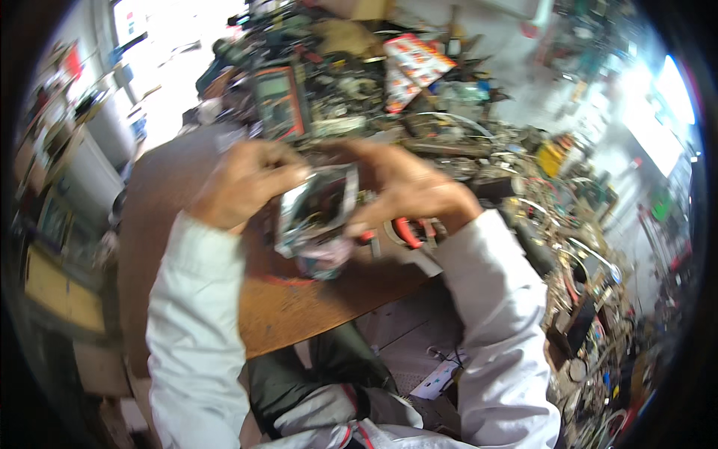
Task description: The person works at a cluttered workbench, handling small electronic components and wires. They use a multimeter to test connections and manipulate various tools and parts on the table.
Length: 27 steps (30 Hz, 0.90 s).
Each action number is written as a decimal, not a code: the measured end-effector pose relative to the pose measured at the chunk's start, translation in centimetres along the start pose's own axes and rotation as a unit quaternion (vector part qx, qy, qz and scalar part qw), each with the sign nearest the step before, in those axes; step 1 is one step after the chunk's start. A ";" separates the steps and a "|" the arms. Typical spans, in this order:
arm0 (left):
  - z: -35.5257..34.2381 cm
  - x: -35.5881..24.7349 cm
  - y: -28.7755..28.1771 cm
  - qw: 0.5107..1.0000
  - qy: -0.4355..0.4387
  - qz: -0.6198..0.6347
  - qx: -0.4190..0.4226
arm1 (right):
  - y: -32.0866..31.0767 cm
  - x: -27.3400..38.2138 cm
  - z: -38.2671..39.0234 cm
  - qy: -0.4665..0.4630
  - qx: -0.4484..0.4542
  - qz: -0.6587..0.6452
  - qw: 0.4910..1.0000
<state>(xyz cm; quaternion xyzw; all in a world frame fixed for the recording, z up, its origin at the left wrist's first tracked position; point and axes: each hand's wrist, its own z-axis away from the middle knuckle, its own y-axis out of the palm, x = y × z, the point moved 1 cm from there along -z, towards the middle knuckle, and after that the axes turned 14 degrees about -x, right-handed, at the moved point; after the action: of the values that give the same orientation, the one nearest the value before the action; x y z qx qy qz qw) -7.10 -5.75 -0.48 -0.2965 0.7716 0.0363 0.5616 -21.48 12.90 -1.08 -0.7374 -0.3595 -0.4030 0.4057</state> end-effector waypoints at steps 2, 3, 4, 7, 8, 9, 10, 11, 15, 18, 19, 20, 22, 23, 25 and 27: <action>-0.1 0.7 -0.4 1.000 -0.006 0.013 0.016 | 0.8 0.8 -0.6 -0.033 -0.036 0.124 0.991; -0.3 0.5 0.4 0.998 -0.024 0.048 0.028 | 0.7 0.3 -0.2 -0.029 -0.059 0.119 0.991; -0.3 0.6 0.8 0.997 -0.027 0.059 0.030 | 0.9 -0.4 0.2 -0.023 -0.091 0.089 0.992; 0.0 0.4 -0.5 0.998 -0.014 0.041 -0.049 | 2.7 -2.7 -1.8 -0.045 -0.140 -0.015 0.989; -0.2 0.5 -1.1 0.995 -0.047 0.058 -0.066 | 2.8 -1.8 -1.4 -0.071 -0.160 0.028 0.984; -0.3 0.3 -1.8 0.991 -0.081 0.072 -0.080 | 2.9 -0.6 -0.9 -0.095 -0.181 0.070 0.976; -0.6 0.3 -2.4 0.989 -0.065 0.093 -0.098 | 2.8 -0.1 -0.7 -0.163 -0.177 0.124 0.963; -1.1 1.3 -2.7 0.985 -0.054 0.122 -0.113 | 2.5 0.5 0.2 -0.161 -0.196 0.136 0.958; -1.1 1.8 -5.2 0.972 -0.027 0.180 -0.150 | -1.2 6.6 2.8 -0.139 -0.295 0.261 0.909; -0.7 0.8 -6.0 0.981 0.000 0.144 -0.128 | -5.6 10.8 5.6 -0.073 -0.381 0.340 0.856; 0.0 0.1 -7.0 0.979 0.016 0.130 -0.155 | -7.0 12.0 6.1 -0.083 -0.405 0.370 0.832; 0.5 -0.4 -7.6 0.978 0.027 0.126 -0.166 | -8.2 13.2 7.0 -0.064 -0.434 0.393 0.808; 1.1 -1.2 -7.2 0.974 0.042 0.130 -0.182 | -12.7 14.3 9.9 -0.021 -0.451 0.473 0.756; 1.3 -2.2 -6.3 0.970 0.055 0.139 -0.190 | -16.0 14.1 12.7 -0.039 -0.484 0.494 0.721; 3.4 -4.7 -6.8 0.962 0.092 0.153 -0.207 | -16.2 16.0 15.6 0.002 -0.518 0.589 0.620; 6.6 -6.0 -8.2 0.960 0.121 0.107 -0.230 | -21.1 14.2 19.4 0.035 -0.541 0.607 0.581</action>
<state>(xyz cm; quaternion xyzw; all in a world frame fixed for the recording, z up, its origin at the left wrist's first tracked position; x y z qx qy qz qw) 3.76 -7.40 4.67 -0.3359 0.8317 0.2365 0.3735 -27.78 41.73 11.28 -0.8520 0.4713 -0.2076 0.0938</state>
